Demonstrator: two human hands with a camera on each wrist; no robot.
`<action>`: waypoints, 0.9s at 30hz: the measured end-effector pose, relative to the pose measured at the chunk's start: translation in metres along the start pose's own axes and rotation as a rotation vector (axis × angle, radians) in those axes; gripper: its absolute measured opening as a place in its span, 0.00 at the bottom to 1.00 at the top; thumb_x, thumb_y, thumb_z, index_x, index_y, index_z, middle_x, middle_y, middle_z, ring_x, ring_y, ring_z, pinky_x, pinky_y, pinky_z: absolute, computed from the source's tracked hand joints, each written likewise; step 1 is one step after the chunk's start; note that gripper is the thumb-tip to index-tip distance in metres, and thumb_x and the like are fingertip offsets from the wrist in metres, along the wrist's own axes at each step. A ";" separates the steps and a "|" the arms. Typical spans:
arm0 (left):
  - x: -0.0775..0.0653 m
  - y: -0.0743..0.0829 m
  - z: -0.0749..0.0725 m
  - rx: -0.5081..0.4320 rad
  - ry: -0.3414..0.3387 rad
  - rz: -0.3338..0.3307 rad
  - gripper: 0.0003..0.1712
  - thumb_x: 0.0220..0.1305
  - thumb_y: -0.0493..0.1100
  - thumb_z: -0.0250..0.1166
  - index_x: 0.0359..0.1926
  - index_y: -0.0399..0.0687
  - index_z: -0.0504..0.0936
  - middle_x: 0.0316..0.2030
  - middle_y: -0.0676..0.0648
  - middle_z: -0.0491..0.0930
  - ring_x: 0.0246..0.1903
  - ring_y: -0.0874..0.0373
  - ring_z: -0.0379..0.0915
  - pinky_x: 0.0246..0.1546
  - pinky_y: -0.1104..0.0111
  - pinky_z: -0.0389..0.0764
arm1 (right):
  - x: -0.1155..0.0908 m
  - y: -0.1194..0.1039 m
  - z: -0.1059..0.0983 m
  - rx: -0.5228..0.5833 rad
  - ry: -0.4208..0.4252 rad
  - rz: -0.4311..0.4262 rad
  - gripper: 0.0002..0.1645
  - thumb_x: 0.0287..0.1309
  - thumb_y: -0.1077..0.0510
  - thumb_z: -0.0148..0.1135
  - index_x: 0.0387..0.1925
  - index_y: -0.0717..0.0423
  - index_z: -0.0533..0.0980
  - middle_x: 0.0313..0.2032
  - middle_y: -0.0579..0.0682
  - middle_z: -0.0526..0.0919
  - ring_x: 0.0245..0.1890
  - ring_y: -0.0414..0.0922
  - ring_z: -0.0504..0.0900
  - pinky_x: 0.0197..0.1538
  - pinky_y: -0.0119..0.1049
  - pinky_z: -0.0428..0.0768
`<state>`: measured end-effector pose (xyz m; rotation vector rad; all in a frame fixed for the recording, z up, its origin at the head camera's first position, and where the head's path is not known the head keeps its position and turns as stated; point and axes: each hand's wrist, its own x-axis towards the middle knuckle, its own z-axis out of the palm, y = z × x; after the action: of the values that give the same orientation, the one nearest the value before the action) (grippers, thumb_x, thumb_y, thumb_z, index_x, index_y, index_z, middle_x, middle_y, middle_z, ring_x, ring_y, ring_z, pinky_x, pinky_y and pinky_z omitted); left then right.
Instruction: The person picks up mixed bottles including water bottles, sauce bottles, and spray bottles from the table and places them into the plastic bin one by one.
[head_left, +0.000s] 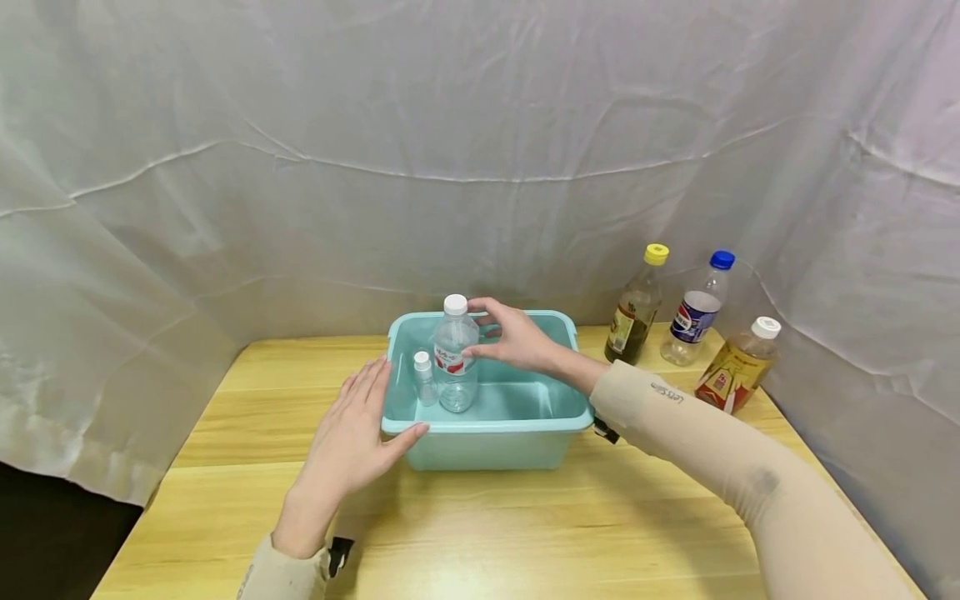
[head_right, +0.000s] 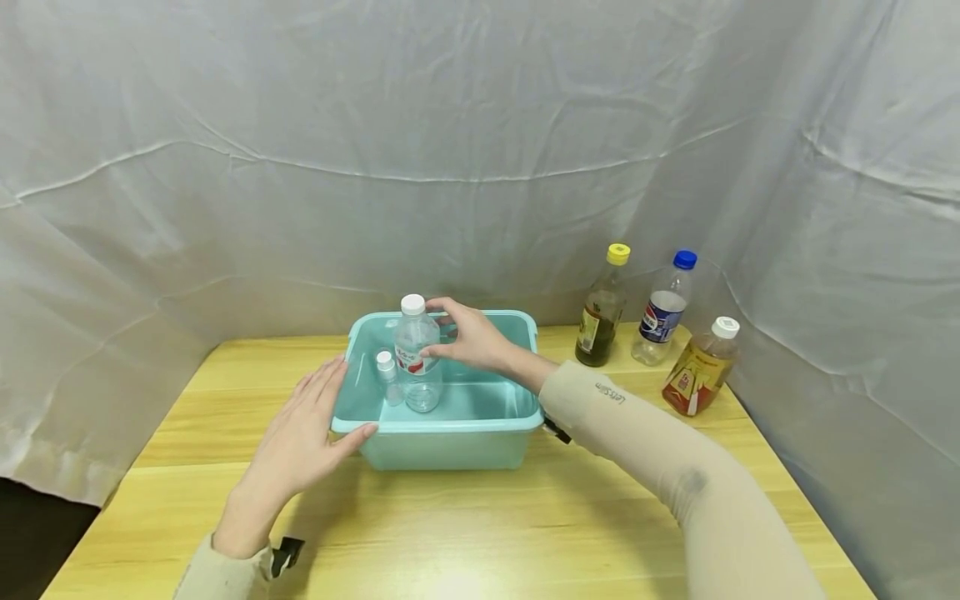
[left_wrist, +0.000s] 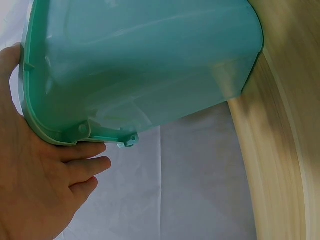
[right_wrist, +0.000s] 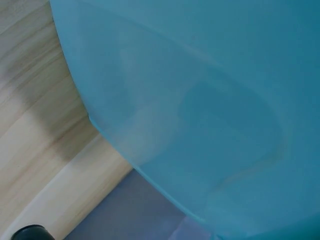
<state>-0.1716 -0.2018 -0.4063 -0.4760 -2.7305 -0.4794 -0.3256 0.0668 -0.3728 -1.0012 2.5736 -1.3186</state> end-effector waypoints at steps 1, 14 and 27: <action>0.000 0.000 0.000 0.000 0.002 0.001 0.60 0.65 0.72 0.63 0.78 0.31 0.58 0.78 0.34 0.57 0.78 0.37 0.52 0.79 0.46 0.53 | 0.000 0.000 0.000 -0.001 -0.001 0.002 0.45 0.57 0.57 0.79 0.72 0.55 0.67 0.69 0.52 0.74 0.64 0.52 0.80 0.64 0.45 0.82; 0.001 0.000 0.000 -0.001 -0.004 -0.003 0.60 0.65 0.73 0.63 0.79 0.32 0.57 0.79 0.35 0.57 0.78 0.38 0.51 0.80 0.47 0.52 | -0.002 -0.002 -0.002 0.007 -0.016 0.005 0.45 0.60 0.53 0.77 0.74 0.52 0.66 0.71 0.50 0.72 0.66 0.51 0.78 0.65 0.47 0.81; 0.000 -0.001 0.001 -0.008 -0.015 -0.009 0.60 0.66 0.73 0.62 0.79 0.32 0.56 0.79 0.35 0.56 0.79 0.38 0.50 0.80 0.46 0.53 | -0.012 -0.011 -0.008 0.096 0.030 -0.083 0.42 0.61 0.57 0.76 0.73 0.52 0.67 0.70 0.50 0.74 0.66 0.52 0.79 0.67 0.52 0.80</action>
<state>-0.1725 -0.2023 -0.4069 -0.4709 -2.7468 -0.4919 -0.3127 0.0746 -0.3620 -1.0904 2.4882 -1.4732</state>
